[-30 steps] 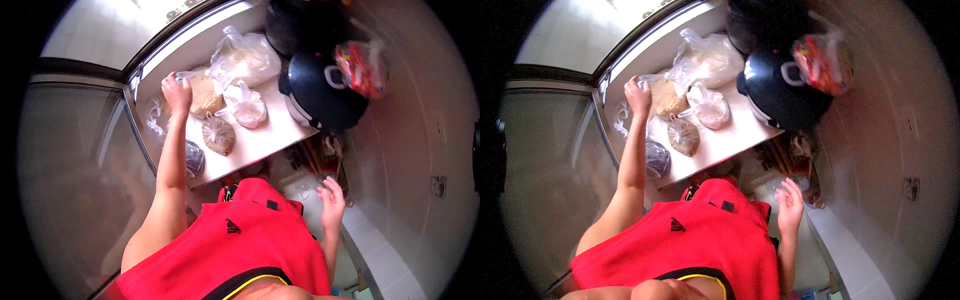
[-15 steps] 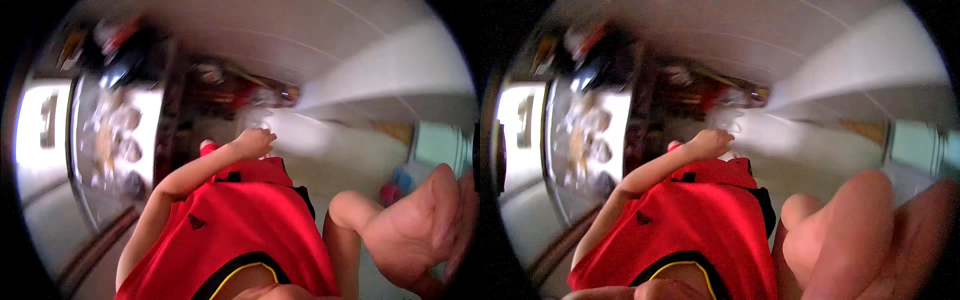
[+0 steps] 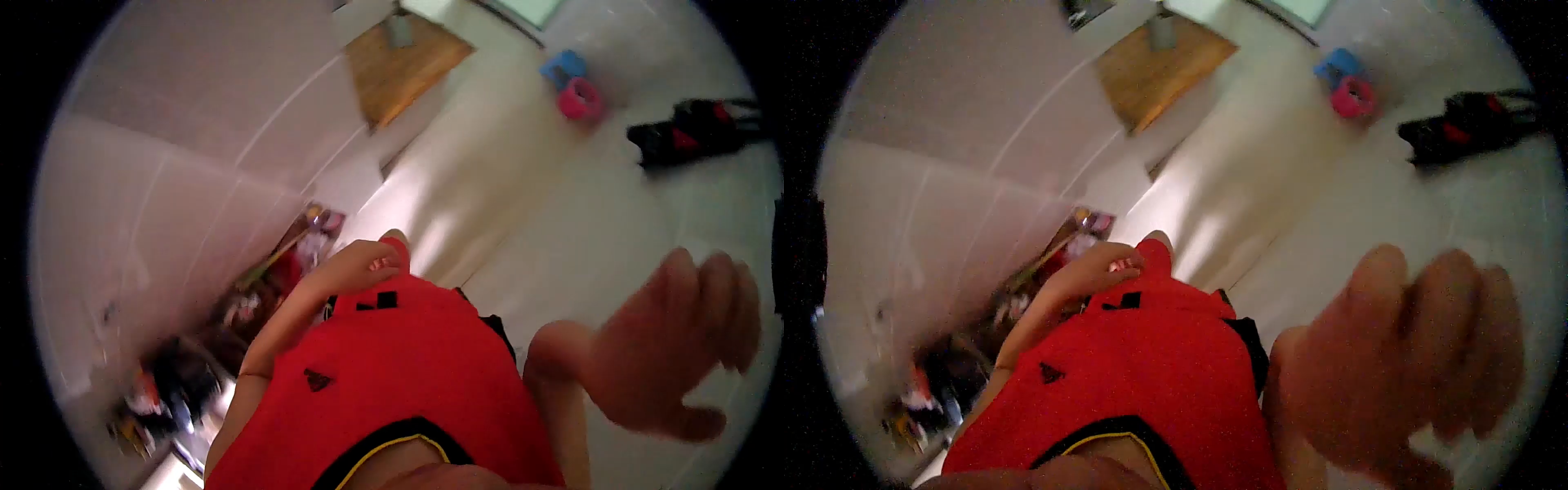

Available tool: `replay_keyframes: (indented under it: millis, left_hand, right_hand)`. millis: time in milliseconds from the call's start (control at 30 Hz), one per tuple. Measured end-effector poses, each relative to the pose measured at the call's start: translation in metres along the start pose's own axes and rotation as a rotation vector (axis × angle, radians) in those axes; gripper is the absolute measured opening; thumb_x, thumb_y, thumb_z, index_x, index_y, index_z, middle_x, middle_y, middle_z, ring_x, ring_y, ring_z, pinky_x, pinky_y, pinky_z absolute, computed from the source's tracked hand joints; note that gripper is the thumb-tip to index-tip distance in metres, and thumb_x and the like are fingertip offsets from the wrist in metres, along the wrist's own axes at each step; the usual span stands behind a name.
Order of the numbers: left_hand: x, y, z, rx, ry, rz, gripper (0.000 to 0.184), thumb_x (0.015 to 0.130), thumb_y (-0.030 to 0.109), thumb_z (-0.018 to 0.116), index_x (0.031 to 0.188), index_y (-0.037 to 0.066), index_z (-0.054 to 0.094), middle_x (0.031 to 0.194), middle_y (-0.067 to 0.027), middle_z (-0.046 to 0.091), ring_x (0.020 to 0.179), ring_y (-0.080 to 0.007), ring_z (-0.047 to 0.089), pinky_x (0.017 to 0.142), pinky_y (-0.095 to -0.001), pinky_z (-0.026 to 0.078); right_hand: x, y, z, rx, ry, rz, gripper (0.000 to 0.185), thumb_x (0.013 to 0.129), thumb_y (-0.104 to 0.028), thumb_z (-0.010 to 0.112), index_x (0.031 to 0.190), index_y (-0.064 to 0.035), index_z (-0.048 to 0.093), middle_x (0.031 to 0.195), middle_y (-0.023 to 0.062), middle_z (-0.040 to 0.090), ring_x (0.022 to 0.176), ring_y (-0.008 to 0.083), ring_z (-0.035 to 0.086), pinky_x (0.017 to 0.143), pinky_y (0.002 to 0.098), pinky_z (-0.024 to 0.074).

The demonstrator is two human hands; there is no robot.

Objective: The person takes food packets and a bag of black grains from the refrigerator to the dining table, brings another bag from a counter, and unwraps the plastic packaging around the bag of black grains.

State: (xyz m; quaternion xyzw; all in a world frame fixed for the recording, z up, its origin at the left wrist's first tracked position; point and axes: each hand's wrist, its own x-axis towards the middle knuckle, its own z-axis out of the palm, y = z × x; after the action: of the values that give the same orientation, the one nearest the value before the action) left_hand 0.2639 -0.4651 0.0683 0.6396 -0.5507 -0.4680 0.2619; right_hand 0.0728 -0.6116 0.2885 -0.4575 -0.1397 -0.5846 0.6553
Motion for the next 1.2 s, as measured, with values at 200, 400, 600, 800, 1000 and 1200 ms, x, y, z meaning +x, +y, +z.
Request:
replay_keyframes:
  millis: [200,400,600,800,1000,1200]
  left_hand:
    - [0.007,0.105,-0.098,-0.674,-0.446,0.907,0.022,0.088,0.021,0.059,0.083,-0.001,0.06,0.079,-0.0125,0.063,0.07,-0.0259,0.058,0.065,-0.0391,0.046]
    - [0.131,0.2,-0.196,-0.501,-1.407,1.656,0.03,0.091,0.032,0.059,0.105,0.006,0.057,0.097,-0.0135,0.061,0.086,-0.0291,0.053,0.072,-0.0466,0.041]
    - [0.351,0.285,-0.222,-0.523,-1.586,1.704,0.03,0.091,0.031,0.06,0.107,0.005,0.058,0.095,-0.0123,0.061,0.084,-0.0269,0.054,0.072,-0.0436,0.042]
    - [0.56,0.336,-0.28,-0.449,-1.513,1.67,0.031,0.091,0.029,0.06,0.109,0.004,0.059,0.092,-0.011,0.062,0.082,-0.0247,0.054,0.071,-0.0407,0.042]
    - [0.71,0.352,-0.383,-0.38,-1.239,1.544,0.031,0.091,0.027,0.06,0.111,0.003,0.06,0.089,-0.0097,0.062,0.079,-0.0226,0.055,0.07,-0.0378,0.043]
    - [0.771,0.293,-0.476,-0.334,-0.741,1.108,0.032,0.091,0.026,0.061,0.112,0.002,0.061,0.086,-0.0085,0.062,0.077,-0.0204,0.056,0.069,-0.0348,0.043]
  right_hand:
    - [-0.014,-0.036,-0.037,-0.212,0.199,0.188,0.028,0.09,-0.028,0.053,0.105,-0.006,0.046,0.095,0.006,0.042,0.073,0.0161,0.038,0.064,0.0319,0.0315]
    - [-0.017,0.025,-0.203,-0.4,0.977,0.408,0.014,0.09,-0.016,0.053,0.101,-0.0077,0.053,0.091,0.0081,0.056,0.066,0.0169,0.048,0.063,0.0317,0.0401]
    - [0.024,0.037,-0.355,-0.493,1.279,0.315,0.013,0.089,-0.014,0.052,0.101,-0.0087,0.053,0.09,0.006,0.055,0.069,0.0157,0.047,0.063,0.0308,0.0383]
    - [0.154,0.086,-0.559,-0.398,1.34,0.349,0.012,0.089,-0.012,0.052,0.1,-0.0077,0.053,0.088,0.0047,0.054,0.069,0.0151,0.047,0.063,0.0299,0.0384]
    - [0.418,0.202,-0.708,-0.403,0.926,0.554,0.012,0.089,-0.009,0.052,0.101,-0.0065,0.054,0.087,0.0058,0.055,0.07,0.0154,0.049,0.064,0.0304,0.041]
    - [0.612,0.394,-0.747,-0.371,0.315,0.879,0.013,0.089,-0.008,0.052,0.101,-0.0033,0.054,0.087,0.0071,0.057,0.07,0.0145,0.052,0.065,0.0287,0.0453]
